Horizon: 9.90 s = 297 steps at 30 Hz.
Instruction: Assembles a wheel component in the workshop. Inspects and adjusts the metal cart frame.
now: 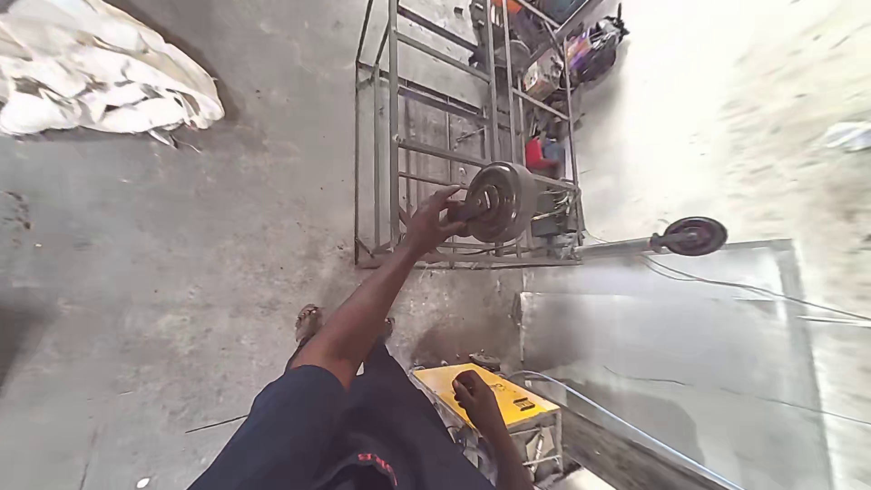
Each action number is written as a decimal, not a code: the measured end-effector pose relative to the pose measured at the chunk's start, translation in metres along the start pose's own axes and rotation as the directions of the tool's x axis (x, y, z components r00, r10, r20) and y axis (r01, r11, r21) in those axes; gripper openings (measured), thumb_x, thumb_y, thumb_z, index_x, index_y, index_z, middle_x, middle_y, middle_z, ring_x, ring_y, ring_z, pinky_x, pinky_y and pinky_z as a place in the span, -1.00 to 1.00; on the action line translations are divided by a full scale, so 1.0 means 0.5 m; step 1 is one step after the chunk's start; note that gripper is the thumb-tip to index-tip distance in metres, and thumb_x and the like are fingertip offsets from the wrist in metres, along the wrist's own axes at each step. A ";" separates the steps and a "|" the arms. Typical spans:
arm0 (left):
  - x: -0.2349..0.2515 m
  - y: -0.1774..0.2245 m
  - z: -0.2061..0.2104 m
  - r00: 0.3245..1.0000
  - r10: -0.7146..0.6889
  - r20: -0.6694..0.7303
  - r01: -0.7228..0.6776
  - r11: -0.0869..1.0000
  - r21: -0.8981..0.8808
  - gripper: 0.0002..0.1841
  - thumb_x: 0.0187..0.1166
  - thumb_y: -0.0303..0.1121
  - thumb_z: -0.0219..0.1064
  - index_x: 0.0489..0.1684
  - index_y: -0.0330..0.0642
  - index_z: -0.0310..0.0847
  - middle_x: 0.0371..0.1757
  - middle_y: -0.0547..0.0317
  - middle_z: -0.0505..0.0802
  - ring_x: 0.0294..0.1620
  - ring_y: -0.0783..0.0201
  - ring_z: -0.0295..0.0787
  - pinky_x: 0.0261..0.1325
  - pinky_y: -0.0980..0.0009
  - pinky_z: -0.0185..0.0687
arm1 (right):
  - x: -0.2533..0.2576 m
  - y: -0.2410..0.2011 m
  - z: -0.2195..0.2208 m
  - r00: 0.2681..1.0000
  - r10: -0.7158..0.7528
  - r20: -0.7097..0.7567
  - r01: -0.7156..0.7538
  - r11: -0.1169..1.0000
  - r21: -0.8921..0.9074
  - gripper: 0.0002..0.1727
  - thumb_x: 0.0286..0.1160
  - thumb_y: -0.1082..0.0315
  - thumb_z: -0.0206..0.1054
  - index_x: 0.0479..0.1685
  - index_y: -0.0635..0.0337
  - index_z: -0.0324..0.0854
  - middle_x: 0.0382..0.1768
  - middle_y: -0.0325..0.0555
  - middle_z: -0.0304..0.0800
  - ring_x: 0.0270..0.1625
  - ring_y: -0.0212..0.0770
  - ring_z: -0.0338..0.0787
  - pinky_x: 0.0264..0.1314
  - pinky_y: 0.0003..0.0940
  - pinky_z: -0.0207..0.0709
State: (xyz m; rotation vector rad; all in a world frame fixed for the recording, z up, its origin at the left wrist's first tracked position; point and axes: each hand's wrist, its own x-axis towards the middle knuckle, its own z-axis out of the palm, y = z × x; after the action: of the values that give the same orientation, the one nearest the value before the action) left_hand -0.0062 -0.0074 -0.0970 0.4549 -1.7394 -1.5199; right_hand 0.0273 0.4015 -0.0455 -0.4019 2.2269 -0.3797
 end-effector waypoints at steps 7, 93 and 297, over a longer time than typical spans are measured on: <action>0.002 -0.019 -0.005 0.999 0.031 0.044 -0.028 0.998 -0.051 -0.24 0.38 -0.29 0.63 0.63 -0.21 0.39 0.30 0.16 0.86 0.49 0.10 0.66 0.64 0.00 0.46 | -0.096 0.010 0.053 0.985 0.171 0.014 -0.169 0.981 -0.094 -0.67 0.59 0.13 0.36 0.13 0.17 0.68 -0.19 -0.08 0.88 -0.22 -0.17 0.87 -0.03 -0.07 0.78; 0.009 0.022 -0.017 0.985 -0.145 0.097 0.092 0.902 0.421 -0.40 0.42 -0.18 0.62 0.36 -0.23 0.47 0.18 0.05 0.87 -0.15 0.23 0.85 -0.11 0.21 0.77 | 0.224 0.341 -0.073 0.987 0.152 0.049 -0.150 0.988 -0.039 -0.58 0.65 0.12 0.34 0.23 0.29 0.68 -0.01 0.25 0.84 0.06 0.20 0.83 0.26 0.25 0.61; 0.044 0.255 0.799 0.921 -0.154 0.358 0.122 0.986 0.110 -0.63 0.63 -0.51 0.29 0.40 -0.34 0.64 0.06 -0.21 0.86 -0.05 0.01 0.84 0.14 0.01 0.73 | 0.522 -0.080 -0.866 0.747 -0.615 0.251 -0.029 0.347 0.937 -0.39 0.80 -0.27 -0.13 0.15 0.05 0.58 -0.16 -0.11 0.91 -0.13 -0.19 0.92 -0.05 -0.16 0.84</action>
State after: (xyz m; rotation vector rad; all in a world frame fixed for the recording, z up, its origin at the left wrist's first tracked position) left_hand -0.2869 0.2763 0.0330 0.3593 -2.1043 -1.7196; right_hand -0.4619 0.3180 0.0601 -0.2643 1.0079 -1.4221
